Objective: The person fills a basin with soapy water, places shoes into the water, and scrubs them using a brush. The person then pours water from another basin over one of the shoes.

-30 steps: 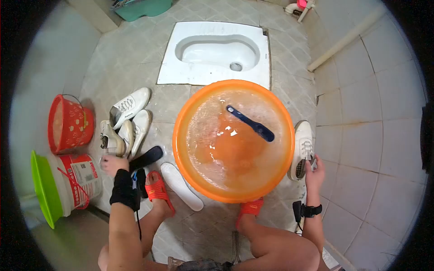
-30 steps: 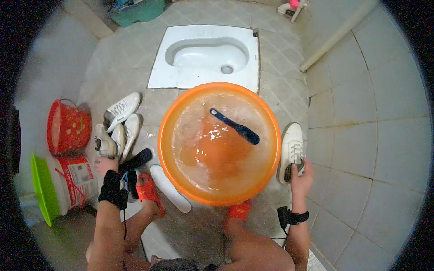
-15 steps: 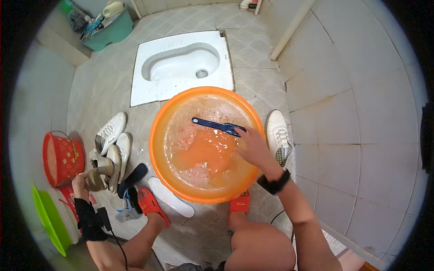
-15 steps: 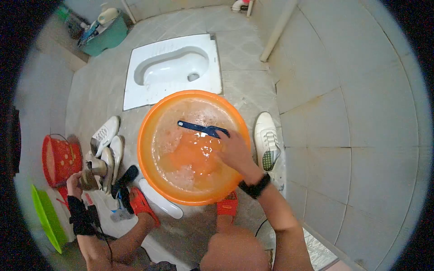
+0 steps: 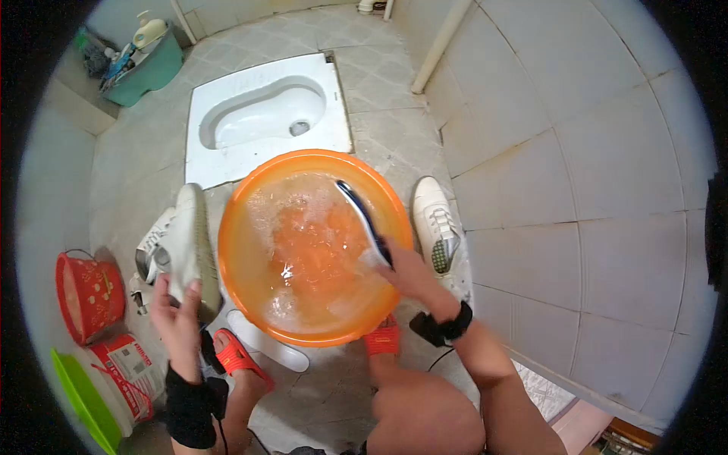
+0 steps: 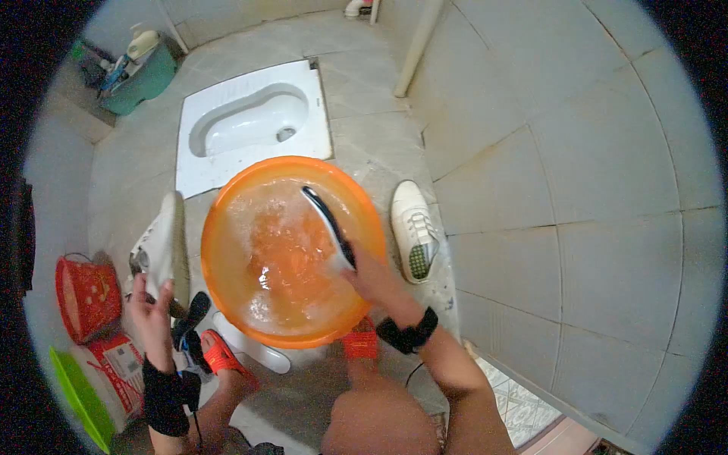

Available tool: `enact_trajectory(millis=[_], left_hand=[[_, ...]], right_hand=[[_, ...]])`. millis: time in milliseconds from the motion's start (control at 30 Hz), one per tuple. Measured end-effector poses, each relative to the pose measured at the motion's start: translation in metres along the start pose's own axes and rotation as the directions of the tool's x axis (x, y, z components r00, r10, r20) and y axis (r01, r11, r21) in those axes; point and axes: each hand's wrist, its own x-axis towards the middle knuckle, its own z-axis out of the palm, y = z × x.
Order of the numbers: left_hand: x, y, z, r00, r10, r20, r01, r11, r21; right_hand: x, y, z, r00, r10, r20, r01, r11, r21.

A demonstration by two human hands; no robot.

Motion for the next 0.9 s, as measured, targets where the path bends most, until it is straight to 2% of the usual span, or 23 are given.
enact_trajectory(millis=[33, 100, 167, 233, 267, 333, 367, 433, 467, 533, 567, 600, 633, 667, 733, 767, 833, 867, 900], left_hand=[[-0.012, -0.001, 0.016, 1.0, 0.001, -0.007, -0.001, 1.0, 0.022], [-0.032, -0.016, 0.042, 0.963, 0.261, 0.059, -0.268, 0.924, 0.272], [-0.051, -0.011, 0.067, 0.917, 0.327, 0.227, -0.396, 0.814, 0.425], [-0.065, -0.021, 0.093, 0.876, 0.352, 0.33, -0.463, 0.805, 0.371], [-0.069, -0.03, 0.105, 0.858, 0.352, 0.374, -0.484, 0.799, 0.358], [-0.077, -0.054, 0.127, 0.8, 0.355, 0.483, -0.548, 0.761, 0.348], [-0.081, -0.062, 0.136, 0.8, 0.353, 0.485, -0.547, 0.761, 0.347], [-0.089, -0.069, 0.151, 0.813, 0.255, 0.523, -0.495, 0.775, 0.393], [-0.092, -0.074, 0.157, 0.835, 0.147, 0.531, -0.423, 0.788, 0.447], [-0.09, -0.087, 0.165, 0.847, 0.167, 0.505, -0.425, 0.784, 0.453], [-0.087, -0.097, 0.167, 0.861, 0.181, 0.476, -0.418, 0.784, 0.459], [-0.086, -0.117, 0.166, 0.829, 0.053, 0.557, -0.384, 0.778, 0.498], [-0.083, -0.127, 0.167, 0.83, 0.051, 0.556, -0.384, 0.775, 0.502], [-0.08, -0.136, 0.168, 0.806, 0.035, 0.592, -0.411, 0.752, 0.516], [-0.073, -0.149, 0.17, 0.731, -0.013, 0.683, -0.505, 0.662, 0.554], [-0.07, -0.151, 0.172, 0.734, -0.017, 0.679, -0.502, 0.66, 0.559], [-0.062, -0.138, 0.18, 0.75, -0.216, 0.626, -0.384, 0.628, 0.677], [-0.057, -0.146, 0.184, 0.721, -0.273, 0.636, -0.394, 0.594, 0.702], [-0.056, -0.153, 0.188, 0.722, -0.279, 0.633, -0.391, 0.591, 0.706]], right_hand=[[-0.019, 0.01, -0.002, 1.0, 0.013, -0.001, -0.013, 1.0, -0.007], [-0.054, 0.03, -0.008, 0.965, 0.117, -0.234, -0.058, 0.968, 0.245], [-0.099, 0.043, -0.012, 0.91, 0.349, -0.225, -0.324, 0.935, 0.142], [-0.136, 0.073, -0.002, 0.856, 0.481, -0.187, -0.485, 0.874, 0.031], [-0.154, 0.093, 0.008, 0.856, 0.481, -0.187, -0.485, 0.874, 0.03], [-0.175, 0.119, 0.021, 0.826, 0.499, -0.263, -0.542, 0.832, -0.123], [-0.178, 0.124, 0.022, 0.824, 0.502, -0.262, -0.544, 0.83, -0.122], [-0.166, 0.103, 0.016, 0.884, 0.165, -0.437, -0.316, 0.9, -0.299], [-0.157, 0.099, 0.018, 0.883, 0.171, -0.437, -0.32, 0.9, -0.295], [-0.128, 0.09, 0.02, 0.955, 0.156, -0.253, -0.163, 0.987, -0.009], [-0.113, 0.078, 0.018, 0.953, 0.159, -0.257, -0.166, 0.986, -0.004], [-0.099, 0.06, 0.013, 0.964, 0.119, -0.239, -0.109, 0.992, 0.057], [-0.085, 0.05, 0.009, 0.972, 0.074, -0.221, -0.048, 0.992, 0.12], [-0.071, 0.05, 0.008, 0.973, 0.071, -0.22, -0.044, 0.991, 0.126], [-0.047, 0.053, 0.01, 0.912, -0.06, -0.405, 0.004, 0.991, -0.137], [-0.039, 0.051, 0.01, 0.914, -0.063, -0.401, 0.009, 0.991, -0.135], [-0.026, 0.048, 0.013, 0.911, 0.003, -0.412, -0.028, 0.998, -0.055], [-0.021, 0.042, 0.013, 0.913, 0.002, -0.409, -0.025, 0.998, -0.051], [-0.017, 0.034, 0.014, 0.898, -0.13, -0.421, 0.043, 0.977, -0.211]])
